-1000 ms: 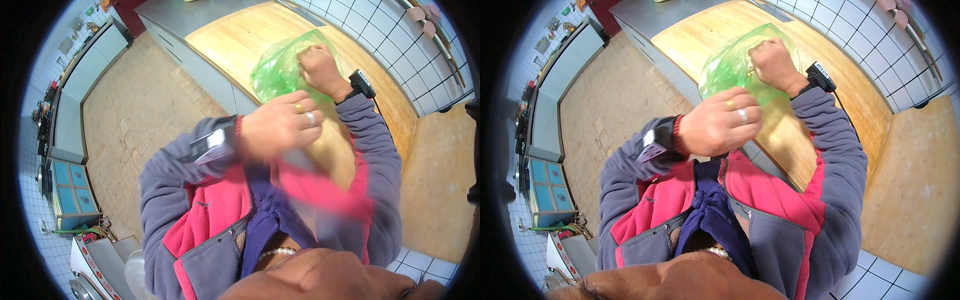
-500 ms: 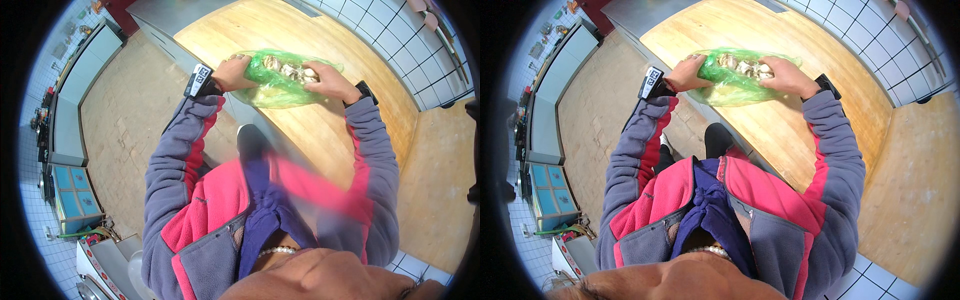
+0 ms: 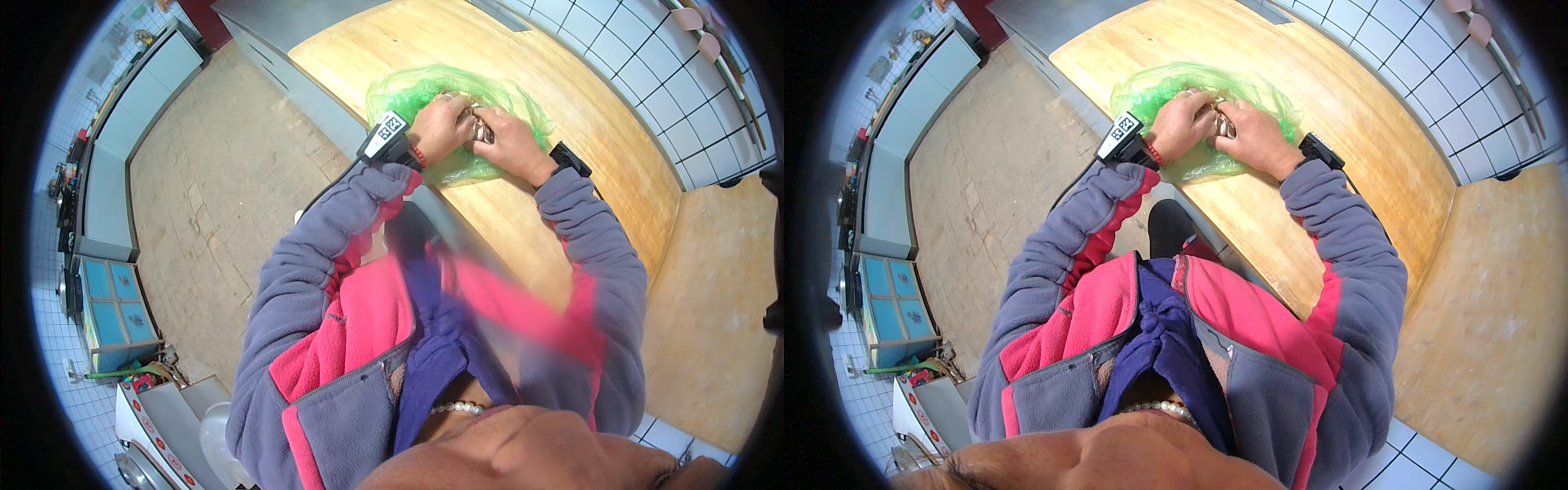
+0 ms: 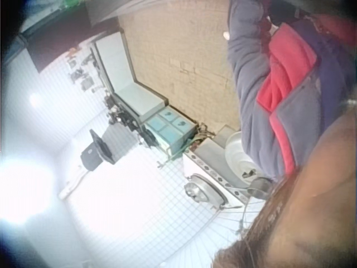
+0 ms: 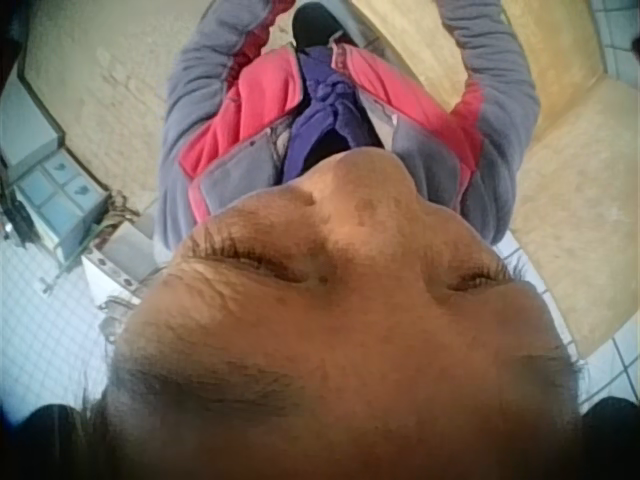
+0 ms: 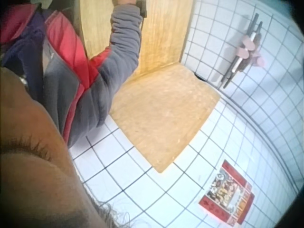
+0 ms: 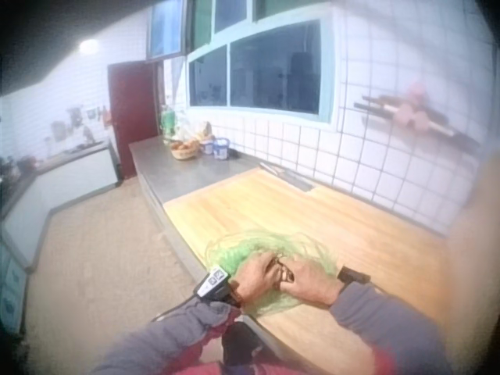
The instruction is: The person opens a green plastic bag on a wooden countertop and peels garlic cloves by hand, separating the skins and placing the peeled cloves on the board.
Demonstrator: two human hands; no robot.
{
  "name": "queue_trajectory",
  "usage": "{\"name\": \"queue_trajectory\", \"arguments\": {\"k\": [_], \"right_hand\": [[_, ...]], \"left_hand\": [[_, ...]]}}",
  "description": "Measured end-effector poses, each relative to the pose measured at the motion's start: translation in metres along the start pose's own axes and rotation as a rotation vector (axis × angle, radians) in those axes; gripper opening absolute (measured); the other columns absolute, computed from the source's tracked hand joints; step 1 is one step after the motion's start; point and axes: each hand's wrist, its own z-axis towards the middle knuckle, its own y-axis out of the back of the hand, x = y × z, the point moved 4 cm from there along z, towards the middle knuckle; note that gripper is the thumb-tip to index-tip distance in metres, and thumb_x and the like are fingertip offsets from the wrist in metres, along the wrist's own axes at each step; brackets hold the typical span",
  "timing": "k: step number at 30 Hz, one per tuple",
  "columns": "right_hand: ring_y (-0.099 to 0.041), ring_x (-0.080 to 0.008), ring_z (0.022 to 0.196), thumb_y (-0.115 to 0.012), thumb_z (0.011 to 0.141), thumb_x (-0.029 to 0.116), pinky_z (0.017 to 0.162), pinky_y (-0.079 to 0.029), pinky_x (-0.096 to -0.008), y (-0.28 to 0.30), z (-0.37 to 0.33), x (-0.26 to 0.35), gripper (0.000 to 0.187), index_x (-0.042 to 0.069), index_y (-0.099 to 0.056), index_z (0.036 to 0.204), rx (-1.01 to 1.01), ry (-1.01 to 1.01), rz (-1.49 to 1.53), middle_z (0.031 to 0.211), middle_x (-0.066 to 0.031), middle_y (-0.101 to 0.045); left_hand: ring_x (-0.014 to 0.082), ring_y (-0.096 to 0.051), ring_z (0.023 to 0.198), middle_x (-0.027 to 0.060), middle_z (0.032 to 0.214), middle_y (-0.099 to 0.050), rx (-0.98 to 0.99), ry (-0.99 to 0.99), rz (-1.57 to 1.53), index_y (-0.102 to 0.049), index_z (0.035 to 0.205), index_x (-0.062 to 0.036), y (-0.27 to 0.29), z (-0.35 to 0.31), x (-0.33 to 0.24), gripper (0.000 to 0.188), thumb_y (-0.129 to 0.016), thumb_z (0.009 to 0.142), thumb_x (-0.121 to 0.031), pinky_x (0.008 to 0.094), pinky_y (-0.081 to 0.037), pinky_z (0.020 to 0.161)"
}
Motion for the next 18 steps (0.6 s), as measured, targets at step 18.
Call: {"name": "queue_trajectory", "arguments": {"k": [18], "right_hand": [[-0.056,-0.0068,0.074,-0.066,0.086,0.013,0.065,-0.047,-0.0224,-0.012,0.007,-0.021,0.024,-0.002,-0.06,0.104,-0.097,-0.243,0.829,0.084,-0.0023,-0.062]], "left_hand": [[0.0173,-0.056,0.101,0.0121,0.114,-0.057,0.127,-0.111,-0.578,-0.043,0.129,-0.0022,-0.001,-0.008,0.015,0.066,-0.075,0.072,-0.013,0.0306,-0.047,0.087]]}}
